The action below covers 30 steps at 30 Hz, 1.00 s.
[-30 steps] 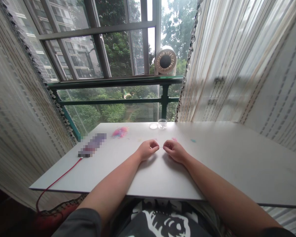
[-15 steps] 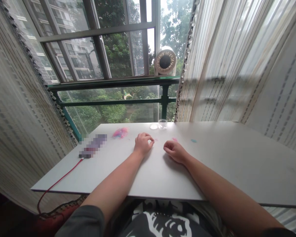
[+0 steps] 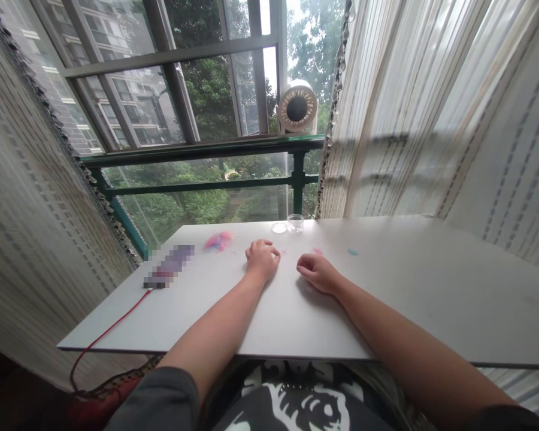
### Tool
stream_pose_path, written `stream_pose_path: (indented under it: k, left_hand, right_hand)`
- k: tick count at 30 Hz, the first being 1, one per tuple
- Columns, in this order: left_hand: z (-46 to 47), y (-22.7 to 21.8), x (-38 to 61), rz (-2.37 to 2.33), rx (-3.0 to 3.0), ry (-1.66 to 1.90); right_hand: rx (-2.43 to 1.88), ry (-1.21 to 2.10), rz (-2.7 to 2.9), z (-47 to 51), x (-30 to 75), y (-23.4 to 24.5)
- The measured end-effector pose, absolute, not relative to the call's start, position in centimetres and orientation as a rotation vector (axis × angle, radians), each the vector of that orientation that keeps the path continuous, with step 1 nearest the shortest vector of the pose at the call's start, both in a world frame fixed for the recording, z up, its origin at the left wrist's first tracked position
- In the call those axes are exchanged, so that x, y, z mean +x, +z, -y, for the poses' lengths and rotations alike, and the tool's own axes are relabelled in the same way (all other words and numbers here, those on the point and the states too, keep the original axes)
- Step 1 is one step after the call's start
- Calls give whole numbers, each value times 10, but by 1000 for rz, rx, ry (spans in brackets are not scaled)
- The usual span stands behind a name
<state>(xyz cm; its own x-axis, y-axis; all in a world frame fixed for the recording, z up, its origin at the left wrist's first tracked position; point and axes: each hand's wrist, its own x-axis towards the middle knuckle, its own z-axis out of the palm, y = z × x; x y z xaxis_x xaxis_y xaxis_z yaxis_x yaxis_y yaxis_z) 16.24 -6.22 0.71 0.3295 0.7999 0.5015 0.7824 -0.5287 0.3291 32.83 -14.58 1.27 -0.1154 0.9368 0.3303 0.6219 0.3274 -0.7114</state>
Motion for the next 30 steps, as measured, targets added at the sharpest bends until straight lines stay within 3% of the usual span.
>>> stream_pose_path:
  k: [12, 18, 23, 30]
  left_hand:
    - [59, 11, 158, -1521, 2491, 988]
    - [22, 33, 74, -1758, 2263, 1189]
    - [5, 28, 7, -2010, 1956, 1041]
    - [15, 13, 39, -1859, 2112, 850]
  right_hand:
    - [-1396, 499, 1856, 146, 330, 12]
    - [-1396, 501, 1869, 147, 329, 13]
    - [-1395, 527, 1875, 147, 328, 12]
    - [-1406, 523, 1889, 146, 330, 11]
